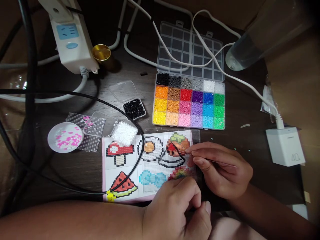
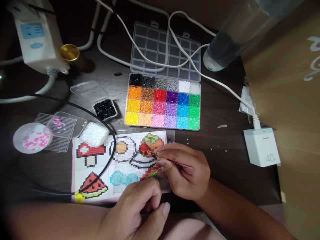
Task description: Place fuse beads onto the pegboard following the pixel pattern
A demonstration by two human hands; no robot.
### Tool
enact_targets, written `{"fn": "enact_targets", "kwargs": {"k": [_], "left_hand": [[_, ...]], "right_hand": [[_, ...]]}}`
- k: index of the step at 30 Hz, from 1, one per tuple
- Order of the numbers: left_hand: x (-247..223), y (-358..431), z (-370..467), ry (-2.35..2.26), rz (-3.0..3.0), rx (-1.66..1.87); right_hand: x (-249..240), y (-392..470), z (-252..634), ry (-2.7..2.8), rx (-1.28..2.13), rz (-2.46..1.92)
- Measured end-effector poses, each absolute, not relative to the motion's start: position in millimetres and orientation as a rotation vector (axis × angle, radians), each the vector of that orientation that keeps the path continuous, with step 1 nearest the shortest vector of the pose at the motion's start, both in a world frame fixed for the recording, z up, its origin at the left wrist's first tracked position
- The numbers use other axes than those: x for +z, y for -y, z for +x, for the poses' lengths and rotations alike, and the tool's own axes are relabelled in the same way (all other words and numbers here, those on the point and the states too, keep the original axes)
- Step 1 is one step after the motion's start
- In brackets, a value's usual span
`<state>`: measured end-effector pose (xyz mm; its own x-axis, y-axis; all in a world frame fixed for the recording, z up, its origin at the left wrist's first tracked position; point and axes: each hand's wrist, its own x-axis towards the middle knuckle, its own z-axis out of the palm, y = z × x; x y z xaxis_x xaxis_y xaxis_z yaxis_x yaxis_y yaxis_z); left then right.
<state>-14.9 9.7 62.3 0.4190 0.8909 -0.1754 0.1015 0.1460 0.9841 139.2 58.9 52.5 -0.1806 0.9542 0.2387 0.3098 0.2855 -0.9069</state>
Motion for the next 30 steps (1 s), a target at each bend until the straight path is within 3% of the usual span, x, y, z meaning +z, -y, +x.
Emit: {"fn": "enact_targets", "kwargs": {"k": [30], "left_hand": [[60.8,-6.7,-14.5,-0.989,1.335,0.765]], "right_hand": [[52.2,-58.1,141.0,1.682,0.865,-1.207]]}}
